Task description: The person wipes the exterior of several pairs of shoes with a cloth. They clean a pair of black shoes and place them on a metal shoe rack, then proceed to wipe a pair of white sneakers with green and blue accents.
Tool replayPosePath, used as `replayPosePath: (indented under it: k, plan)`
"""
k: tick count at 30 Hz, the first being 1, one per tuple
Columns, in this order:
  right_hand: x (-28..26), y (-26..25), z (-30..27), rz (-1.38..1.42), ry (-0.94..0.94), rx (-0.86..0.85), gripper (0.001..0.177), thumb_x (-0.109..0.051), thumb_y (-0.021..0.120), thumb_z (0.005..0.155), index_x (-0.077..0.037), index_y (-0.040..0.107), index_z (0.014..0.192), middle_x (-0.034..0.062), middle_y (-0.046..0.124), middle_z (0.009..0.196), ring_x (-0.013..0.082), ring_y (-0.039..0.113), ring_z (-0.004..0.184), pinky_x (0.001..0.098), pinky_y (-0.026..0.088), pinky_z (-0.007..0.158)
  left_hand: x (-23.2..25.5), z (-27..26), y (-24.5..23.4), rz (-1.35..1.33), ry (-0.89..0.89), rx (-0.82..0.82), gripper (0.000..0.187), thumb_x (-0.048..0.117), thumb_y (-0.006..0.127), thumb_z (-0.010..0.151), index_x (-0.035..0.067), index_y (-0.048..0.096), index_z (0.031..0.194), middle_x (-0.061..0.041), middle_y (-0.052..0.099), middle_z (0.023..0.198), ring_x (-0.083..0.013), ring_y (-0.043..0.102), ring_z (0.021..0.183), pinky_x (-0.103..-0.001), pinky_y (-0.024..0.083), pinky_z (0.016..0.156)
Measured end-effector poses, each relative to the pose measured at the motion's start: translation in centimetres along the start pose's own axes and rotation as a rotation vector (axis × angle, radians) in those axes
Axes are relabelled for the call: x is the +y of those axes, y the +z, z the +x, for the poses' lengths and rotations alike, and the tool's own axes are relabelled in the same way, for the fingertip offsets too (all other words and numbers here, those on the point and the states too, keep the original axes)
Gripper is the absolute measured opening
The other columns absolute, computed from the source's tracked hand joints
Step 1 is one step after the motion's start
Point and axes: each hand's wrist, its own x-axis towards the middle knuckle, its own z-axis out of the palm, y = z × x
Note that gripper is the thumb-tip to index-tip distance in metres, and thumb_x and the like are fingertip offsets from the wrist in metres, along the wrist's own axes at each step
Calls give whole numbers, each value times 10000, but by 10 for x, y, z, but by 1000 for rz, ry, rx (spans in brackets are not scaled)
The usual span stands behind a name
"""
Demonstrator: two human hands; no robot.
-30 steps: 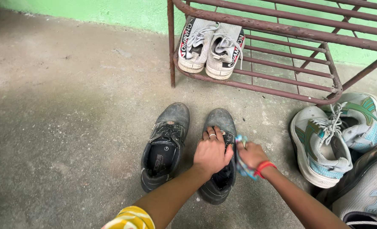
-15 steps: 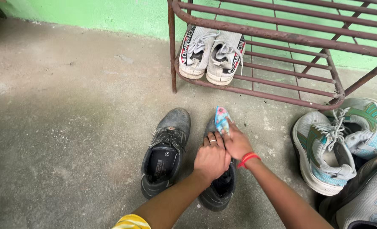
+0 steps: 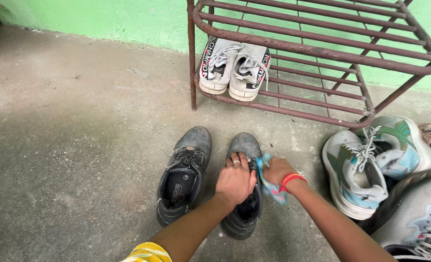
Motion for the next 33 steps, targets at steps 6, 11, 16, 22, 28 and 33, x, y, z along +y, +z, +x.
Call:
replayPosePath:
  k: [6,11,16,22,28,33]
  plan:
    - [-20,-25,-69,-77,190,-135,545,-323,655,892,-46,584,1356,249,638,1296,399,640,1226,485,492,1068,0,3,-3,-34,-53,-119,747,433,520,993,-131,361,1457,-360,477,1406,-448,561,1211,-492,515,941]
    - [-65,-48,-97,7,59,-50,792,-143,718,796,-111,387,1515,263,405,1521,450,445,1407,432,439,1135,-3,8,-41,-104,-166,-368,685,455,483,998,29,360,1520,-225,507,1409,-389,476,1309,-560,375,1073]
    - [-78,-17,-87,253,-3,-95,1077,-206,733,754,-2,67,1575,357,552,1353,442,595,1286,372,477,1112,-13,-19,-76,121,-181,-178,544,429,567,970,3,520,1305,-189,523,1295,-346,490,1235,-480,424,983]
    - [-98,-23,-111,469,276,-196,1170,-123,630,796,-151,-176,1644,317,641,1318,464,746,1038,450,621,804,-41,-47,-86,230,-394,-133,574,396,713,864,-1,485,1209,-196,516,1245,-322,595,1130,-388,568,816]
    - [-88,-13,-102,531,366,-131,1181,-100,716,813,-131,-140,1626,275,621,1289,447,758,953,475,665,584,-71,-70,-65,36,-544,-216,892,499,757,872,-117,341,1364,-195,635,1152,-302,711,984,-382,598,805]
    - [-56,15,-83,433,128,134,658,-161,811,738,-13,632,1353,262,753,1095,389,787,850,412,620,602,-82,-65,-21,65,-349,-359,438,176,742,845,-62,648,1201,-195,728,1114,-313,725,1060,-385,600,873]
